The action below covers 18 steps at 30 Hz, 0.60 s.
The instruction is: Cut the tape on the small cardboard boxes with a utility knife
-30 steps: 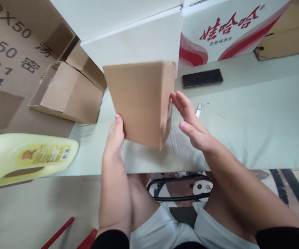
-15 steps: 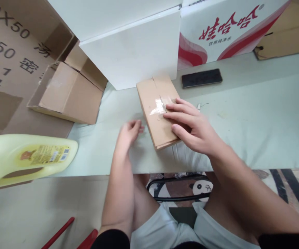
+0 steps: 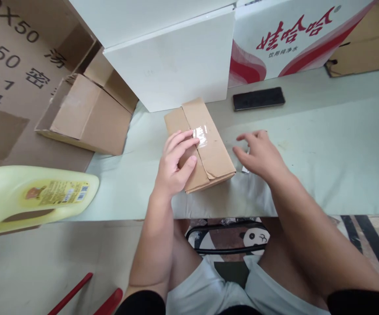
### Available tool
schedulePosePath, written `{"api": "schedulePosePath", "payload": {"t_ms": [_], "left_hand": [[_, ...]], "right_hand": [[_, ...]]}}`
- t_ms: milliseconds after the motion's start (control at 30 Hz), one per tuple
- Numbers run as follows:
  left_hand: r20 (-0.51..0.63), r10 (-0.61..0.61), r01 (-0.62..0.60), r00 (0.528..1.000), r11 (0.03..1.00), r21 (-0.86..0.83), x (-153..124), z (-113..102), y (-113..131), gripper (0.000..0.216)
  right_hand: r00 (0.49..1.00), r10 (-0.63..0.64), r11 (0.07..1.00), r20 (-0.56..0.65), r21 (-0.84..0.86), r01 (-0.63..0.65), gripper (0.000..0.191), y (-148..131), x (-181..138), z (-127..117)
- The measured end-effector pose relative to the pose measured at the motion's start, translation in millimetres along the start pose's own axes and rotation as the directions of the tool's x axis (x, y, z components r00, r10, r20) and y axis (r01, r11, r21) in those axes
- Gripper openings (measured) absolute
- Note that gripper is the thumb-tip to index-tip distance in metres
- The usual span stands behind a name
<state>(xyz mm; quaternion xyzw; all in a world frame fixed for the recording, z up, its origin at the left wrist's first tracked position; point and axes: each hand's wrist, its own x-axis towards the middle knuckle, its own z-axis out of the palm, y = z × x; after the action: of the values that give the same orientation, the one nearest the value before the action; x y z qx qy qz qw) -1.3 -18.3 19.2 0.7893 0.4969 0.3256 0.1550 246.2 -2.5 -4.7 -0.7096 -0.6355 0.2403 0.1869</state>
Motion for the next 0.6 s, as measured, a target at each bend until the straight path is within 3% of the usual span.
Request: {"api": "schedulePosePath", "payload": {"t_ms": [67, 100, 233, 333, 433, 600], "left_hand": [[0.006, 0.002, -0.002, 1.0, 1.0, -0.001, 0.0, -0.3, -0.1, 0.051], [0.009, 0.005, -0.005, 1.0, 1.0, -0.005, 0.0, -0.5, 0.2, 0.051], [0.022, -0.001, 0.001, 1.0, 1.0, -0.005, 0.4, -1.0, 0.6, 0.049], [0.036, -0.009, 0.009, 0.999, 1.0, -0.005, 0.1, -0.4, 1.0, 0.048], [0.038, -0.02, 0.021, 0.999, 1.0, -0.01, -1.3, 1.8, 1.9, 0.05], [0.016, -0.043, 0.043, 0.999, 0.999, -0.007, -4.2, 4.9, 1.1, 0.055]], "right_hand": [[0.989, 0.018, 0.99, 0.145, -0.143, 0.003, 0.049, 6.0, 0.8, 4.8], [0.987, 0.008, 0.982, 0.157, -0.189, 0.022, 0.049, 8.4, 0.5, 6.3], [0.996, 0.053, 0.954, 0.072, -0.298, -0.03, 0.056, 14.9, 2.1, 0.9], [0.956, 0.166, 0.929, 0.243, -0.363, -0.069, 0.068, 16.5, 6.5, -11.2], [0.906, 0.194, 0.908, 0.377, -0.419, -0.02, 0.07, 15.2, 9.2, -19.9], [0.915, 0.212, 0.892, 0.344, -0.45, -0.037, 0.066, 13.2, 7.1, -21.3]]}}
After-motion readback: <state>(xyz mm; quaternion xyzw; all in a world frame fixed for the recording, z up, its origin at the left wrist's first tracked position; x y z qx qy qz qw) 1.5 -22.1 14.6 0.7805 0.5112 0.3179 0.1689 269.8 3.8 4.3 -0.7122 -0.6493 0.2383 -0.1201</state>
